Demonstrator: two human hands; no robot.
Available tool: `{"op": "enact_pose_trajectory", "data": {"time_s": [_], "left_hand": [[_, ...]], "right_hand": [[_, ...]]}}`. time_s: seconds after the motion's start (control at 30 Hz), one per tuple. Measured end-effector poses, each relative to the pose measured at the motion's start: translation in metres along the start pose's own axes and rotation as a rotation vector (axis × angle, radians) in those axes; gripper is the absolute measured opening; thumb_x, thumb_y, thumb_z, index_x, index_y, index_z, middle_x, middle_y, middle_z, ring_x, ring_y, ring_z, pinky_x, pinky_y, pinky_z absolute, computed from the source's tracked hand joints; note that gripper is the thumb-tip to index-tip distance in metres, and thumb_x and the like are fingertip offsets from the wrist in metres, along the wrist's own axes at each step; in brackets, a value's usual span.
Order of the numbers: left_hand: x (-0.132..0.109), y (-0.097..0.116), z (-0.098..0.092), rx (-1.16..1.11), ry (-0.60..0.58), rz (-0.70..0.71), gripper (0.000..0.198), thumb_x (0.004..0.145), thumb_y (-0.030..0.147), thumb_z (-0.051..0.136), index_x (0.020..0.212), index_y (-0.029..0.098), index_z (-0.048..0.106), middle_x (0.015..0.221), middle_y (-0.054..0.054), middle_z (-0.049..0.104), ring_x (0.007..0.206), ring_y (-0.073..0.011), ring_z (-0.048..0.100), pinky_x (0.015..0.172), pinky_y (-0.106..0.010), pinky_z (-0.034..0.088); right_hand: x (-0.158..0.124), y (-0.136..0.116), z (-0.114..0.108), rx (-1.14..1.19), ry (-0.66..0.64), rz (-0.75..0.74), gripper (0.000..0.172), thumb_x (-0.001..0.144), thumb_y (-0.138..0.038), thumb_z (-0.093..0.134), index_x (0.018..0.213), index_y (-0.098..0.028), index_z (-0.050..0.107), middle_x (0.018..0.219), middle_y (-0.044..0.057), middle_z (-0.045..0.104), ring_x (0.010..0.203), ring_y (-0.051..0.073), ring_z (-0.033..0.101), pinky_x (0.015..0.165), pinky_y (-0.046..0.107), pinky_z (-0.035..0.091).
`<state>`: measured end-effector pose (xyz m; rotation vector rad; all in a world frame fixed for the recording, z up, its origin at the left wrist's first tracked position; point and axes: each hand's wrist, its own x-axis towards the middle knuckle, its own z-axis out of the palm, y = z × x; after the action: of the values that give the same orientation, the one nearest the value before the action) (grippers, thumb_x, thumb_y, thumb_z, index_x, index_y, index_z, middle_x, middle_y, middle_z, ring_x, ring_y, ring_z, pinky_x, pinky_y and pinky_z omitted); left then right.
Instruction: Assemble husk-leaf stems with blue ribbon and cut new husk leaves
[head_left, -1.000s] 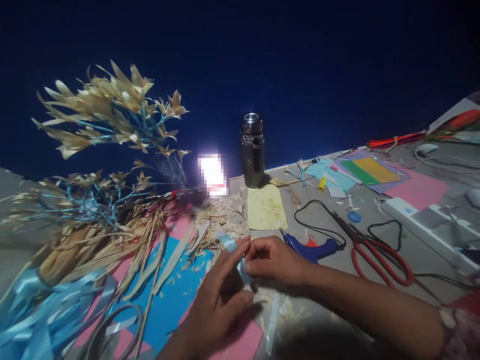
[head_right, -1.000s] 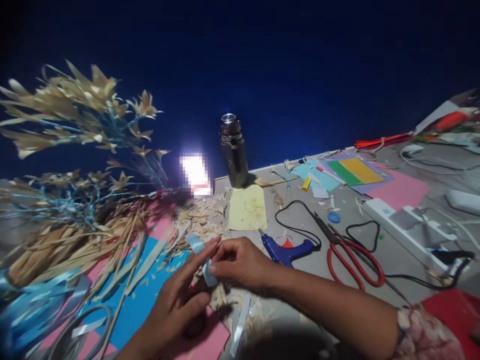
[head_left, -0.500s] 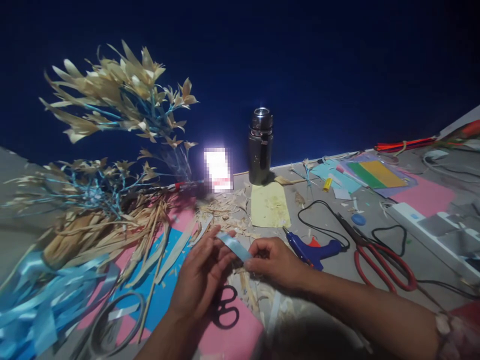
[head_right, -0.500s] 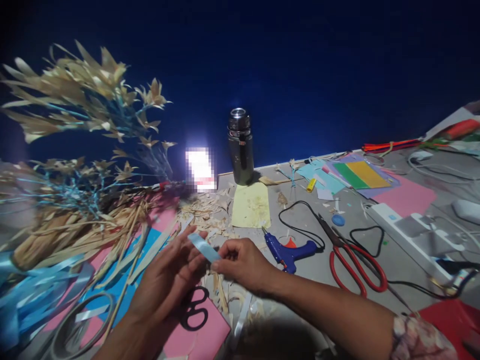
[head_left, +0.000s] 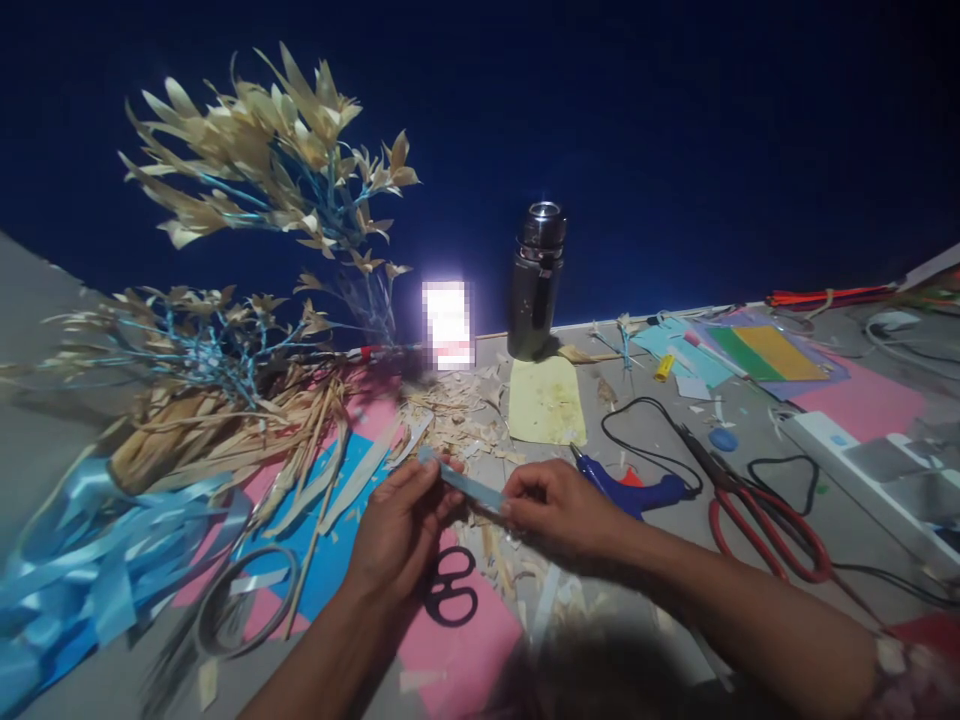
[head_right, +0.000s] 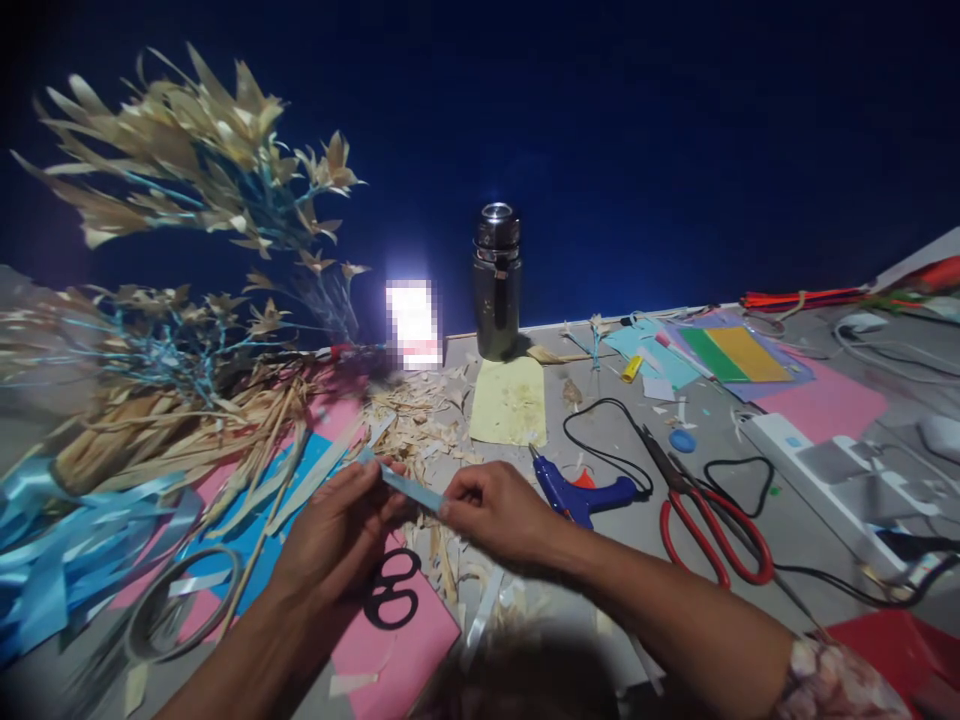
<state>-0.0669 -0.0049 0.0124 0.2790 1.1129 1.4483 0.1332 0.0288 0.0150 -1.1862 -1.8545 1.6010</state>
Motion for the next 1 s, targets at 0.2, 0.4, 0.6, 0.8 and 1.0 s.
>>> {"op": "enact_pose_trajectory", "data": {"time_s": [0.2, 0.4, 0.6, 0.8, 1.0], "left_hand": [[0.006, 0.007, 0.0, -0.04, 0.017, 0.073, 0.004, 0.083, 0.009, 0.072, 0.082, 0.012, 0.075, 0.081, -0.006, 0.075, 0.073, -0.0154, 0.072, 0.064, -0.022, 0.062], [0.006, 0.013, -0.002, -0.013, 0.02, 0.089, 0.005, 0.085, 0.01, 0.069, 0.086, 0.011, 0.074, 0.078, -0.006, 0.074, 0.066, -0.0145, 0.07, 0.058, -0.022, 0.062], [0.006, 0.008, -0.006, 0.01, 0.045, 0.043, 0.005, 0.083, 0.006, 0.069, 0.082, 0.01, 0.071, 0.064, -0.004, 0.07, 0.049, -0.0115, 0.064, 0.049, -0.019, 0.056], [0.006, -0.002, -0.007, 0.053, -0.04, -0.014, 0.009, 0.079, 0.013, 0.076, 0.083, 0.013, 0.068, 0.063, -0.003, 0.069, 0.052, -0.0125, 0.064, 0.054, -0.022, 0.058], [0.004, -0.002, -0.006, 0.069, -0.058, -0.025, 0.01, 0.078, 0.011, 0.075, 0.08, 0.014, 0.066, 0.06, -0.003, 0.067, 0.05, -0.0112, 0.062, 0.053, -0.021, 0.056]], "right_hand": [[0.015, -0.002, -0.037, -0.371, 0.255, 0.004, 0.016, 0.087, -0.021, 0.06, 0.08, -0.015, 0.073, 0.074, 0.004, 0.074, 0.068, 0.017, 0.063, 0.063, 0.025, 0.04], [0.018, -0.001, -0.039, -0.721, 0.237, 0.049, 0.023, 0.096, -0.028, 0.055, 0.09, -0.019, 0.076, 0.09, 0.005, 0.079, 0.081, 0.019, 0.067, 0.066, 0.027, 0.035], [0.014, 0.004, -0.022, -0.905, 0.156, 0.066, 0.025, 0.098, -0.036, 0.057, 0.093, -0.02, 0.075, 0.095, 0.007, 0.079, 0.084, 0.021, 0.067, 0.063, 0.029, 0.028], [0.01, 0.009, -0.013, -0.904, 0.125, -0.002, 0.029, 0.098, -0.038, 0.058, 0.082, -0.019, 0.073, 0.082, 0.006, 0.076, 0.073, 0.019, 0.064, 0.061, 0.029, 0.025], [0.015, 0.01, -0.018, -0.979, 0.214, 0.048, 0.031, 0.098, -0.045, 0.058, 0.087, -0.019, 0.073, 0.089, 0.008, 0.077, 0.079, 0.022, 0.067, 0.061, 0.031, 0.026]]}}
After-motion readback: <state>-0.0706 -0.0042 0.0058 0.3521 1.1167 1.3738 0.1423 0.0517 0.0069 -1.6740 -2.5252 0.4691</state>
